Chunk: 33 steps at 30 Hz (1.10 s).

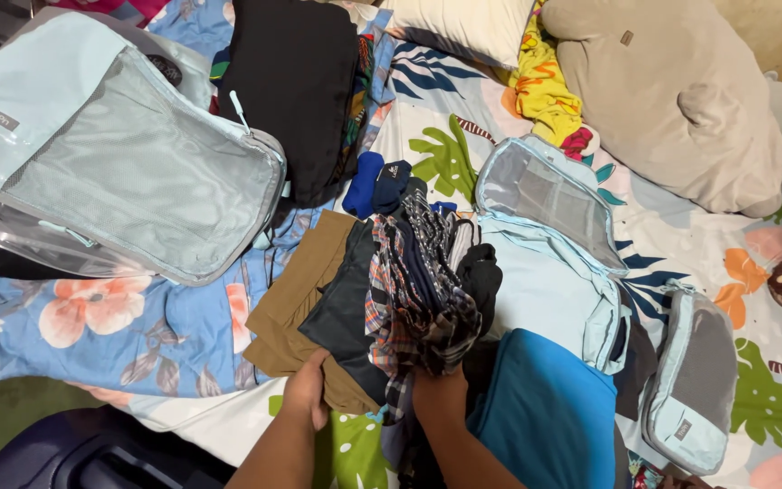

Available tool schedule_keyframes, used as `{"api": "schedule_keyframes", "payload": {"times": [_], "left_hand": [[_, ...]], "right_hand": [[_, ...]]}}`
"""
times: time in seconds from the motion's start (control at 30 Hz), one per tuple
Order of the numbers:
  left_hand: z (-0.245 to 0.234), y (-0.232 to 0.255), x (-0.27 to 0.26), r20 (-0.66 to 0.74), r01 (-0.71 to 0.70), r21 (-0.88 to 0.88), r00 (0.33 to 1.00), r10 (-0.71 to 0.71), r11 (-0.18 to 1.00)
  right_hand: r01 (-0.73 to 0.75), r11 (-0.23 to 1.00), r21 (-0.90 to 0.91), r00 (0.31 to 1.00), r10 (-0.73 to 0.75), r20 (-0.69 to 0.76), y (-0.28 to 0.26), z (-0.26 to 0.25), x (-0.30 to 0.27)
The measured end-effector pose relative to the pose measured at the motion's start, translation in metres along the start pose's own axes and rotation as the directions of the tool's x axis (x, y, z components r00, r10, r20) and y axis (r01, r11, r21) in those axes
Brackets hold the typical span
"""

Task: Packing various items of clothing into travel packing cubes on a bed.

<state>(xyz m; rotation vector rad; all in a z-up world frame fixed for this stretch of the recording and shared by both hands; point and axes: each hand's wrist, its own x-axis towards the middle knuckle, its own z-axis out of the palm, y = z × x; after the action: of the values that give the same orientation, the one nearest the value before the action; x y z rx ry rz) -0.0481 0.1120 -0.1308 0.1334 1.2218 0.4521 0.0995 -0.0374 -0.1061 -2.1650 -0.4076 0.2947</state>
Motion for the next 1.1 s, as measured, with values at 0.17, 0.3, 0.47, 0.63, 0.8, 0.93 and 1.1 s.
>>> {"api": "schedule_keyframes", "payload": {"times": [0.17, 0.3, 0.47, 0.63, 0.8, 0.93, 1.1], "left_hand": [[0.019, 0.001, -0.013, -0.275, -0.075, 0.039, 0.958, 0.083, 0.996], [-0.005, -0.007, 0.009, -0.066, -0.059, -0.087, 0.996, 0.054, 0.994], [0.001, 0.000, -0.005, -0.037, -0.055, -0.051, 0.998, 0.053, 0.997], [-0.006, 0.002, -0.004, -0.078, -0.092, 0.005, 0.993, 0.092, 0.996], [-0.019, -0.012, 0.008, 0.177, -0.040, -0.110, 0.982, 0.059, 0.993], [-0.013, -0.008, -0.004, 0.217, 0.050, -0.127, 0.976, -0.021, 0.991], [-0.009, -0.014, -0.001, 0.254, 0.031, 0.021, 0.967, -0.036, 0.999]], "right_hand": [[0.019, 1.000, -0.025, 1.000, -0.019, 0.006, 0.006, -0.001, 0.001], [0.020, 0.998, 0.053, 1.000, -0.021, 0.015, 0.007, -0.002, 0.000], [0.059, 0.996, 0.072, 0.996, -0.063, 0.062, 0.013, -0.002, 0.000], [0.051, 0.992, 0.119, 0.997, -0.057, 0.052, 0.018, -0.001, 0.002], [0.052, 0.997, 0.054, 0.998, -0.054, 0.029, 0.015, -0.006, 0.000], [0.060, 0.996, 0.069, 0.997, -0.062, 0.036, 0.018, -0.006, 0.002], [-0.007, 0.930, 0.367, 0.990, -0.046, 0.137, 0.033, -0.003, 0.006]]}}
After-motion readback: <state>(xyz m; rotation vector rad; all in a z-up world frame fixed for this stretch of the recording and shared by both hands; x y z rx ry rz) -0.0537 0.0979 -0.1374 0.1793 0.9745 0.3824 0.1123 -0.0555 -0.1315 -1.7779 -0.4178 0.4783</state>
